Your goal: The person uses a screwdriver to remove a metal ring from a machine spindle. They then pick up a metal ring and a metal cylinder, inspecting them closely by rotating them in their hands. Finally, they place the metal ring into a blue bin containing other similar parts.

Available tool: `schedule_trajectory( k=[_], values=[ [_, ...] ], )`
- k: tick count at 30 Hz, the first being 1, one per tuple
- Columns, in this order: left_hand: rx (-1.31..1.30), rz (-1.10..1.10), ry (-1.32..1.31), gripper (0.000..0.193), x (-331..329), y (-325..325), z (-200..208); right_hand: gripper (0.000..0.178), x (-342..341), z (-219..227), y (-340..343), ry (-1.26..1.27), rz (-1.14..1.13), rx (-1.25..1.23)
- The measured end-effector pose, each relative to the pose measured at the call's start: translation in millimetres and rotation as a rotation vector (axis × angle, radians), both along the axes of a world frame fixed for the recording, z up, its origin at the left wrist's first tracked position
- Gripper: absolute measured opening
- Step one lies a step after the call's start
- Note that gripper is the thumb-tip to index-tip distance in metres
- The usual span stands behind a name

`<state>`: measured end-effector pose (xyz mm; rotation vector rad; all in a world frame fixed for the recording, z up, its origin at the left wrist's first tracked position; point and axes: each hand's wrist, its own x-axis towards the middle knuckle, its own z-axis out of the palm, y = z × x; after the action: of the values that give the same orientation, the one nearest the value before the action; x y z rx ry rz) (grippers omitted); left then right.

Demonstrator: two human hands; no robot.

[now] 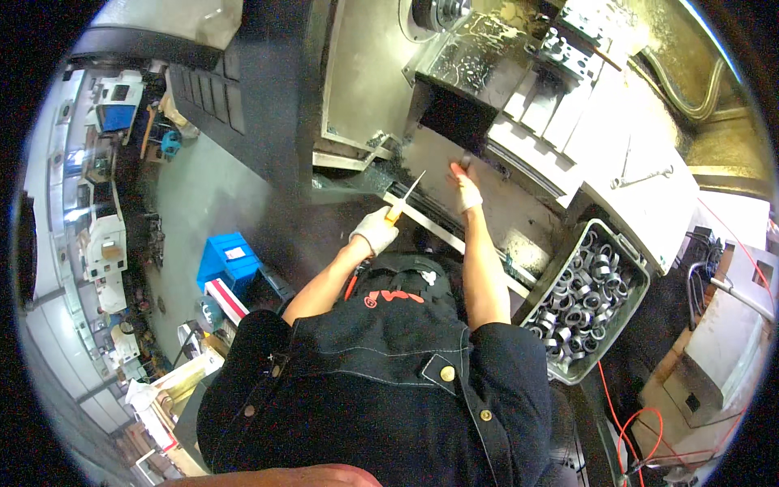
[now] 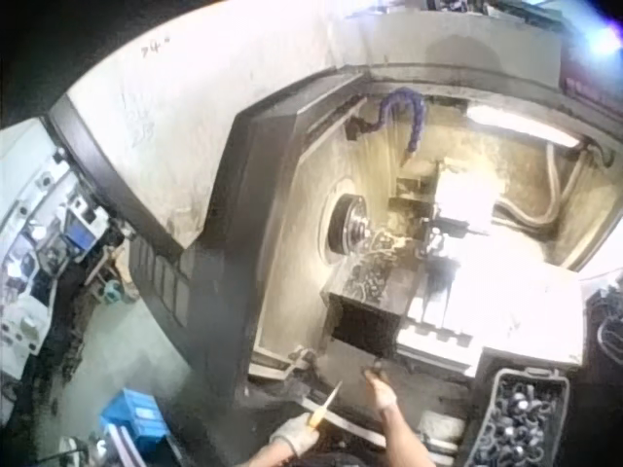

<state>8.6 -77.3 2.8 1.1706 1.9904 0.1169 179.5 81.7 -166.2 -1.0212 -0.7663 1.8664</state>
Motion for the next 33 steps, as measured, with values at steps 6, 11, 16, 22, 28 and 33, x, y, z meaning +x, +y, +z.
schedule_trajectory(
  k=[6, 11, 16, 22, 28, 33],
  values=[
    [0.284, 0.173, 0.009, 0.053, -9.5, 45.5, 27.8, 0.03, -24.8, 157.4, 69.6, 0.024, 0.337, -0.011],
    [0.409, 0.17, 0.108, 0.05, 10.3, 138.9, 91.9, 0.041, -63.6, 200.1, 205.8, -0.002, -0.06, 0.216],
    [0.297, 0.109, 0.245, 0.041, 9.9, 186.9, 118.4, 0.063, -72.4, 209.0, 318.9, -0.045, -0.178, 0.024],
    [0.228, 0.11, 0.307, 0.037, -7.9, 188.0, 115.9, 0.071, -95.9, 213.1, 327.2, -0.158, 0.014, 0.151],
    [0.295, 0.111, 0.255, 0.04, -2.3, 209.9, 118.0, 0.045, -87.9, 194.4, 349.5, -0.3, -0.021, 0.373],
    [0.279, 0.143, 0.245, 0.039, 1.4, 218.1, 131.0, 0.038, -84.8, 207.6, 341.5, -0.248, -0.016, 0.302]
  ],
)
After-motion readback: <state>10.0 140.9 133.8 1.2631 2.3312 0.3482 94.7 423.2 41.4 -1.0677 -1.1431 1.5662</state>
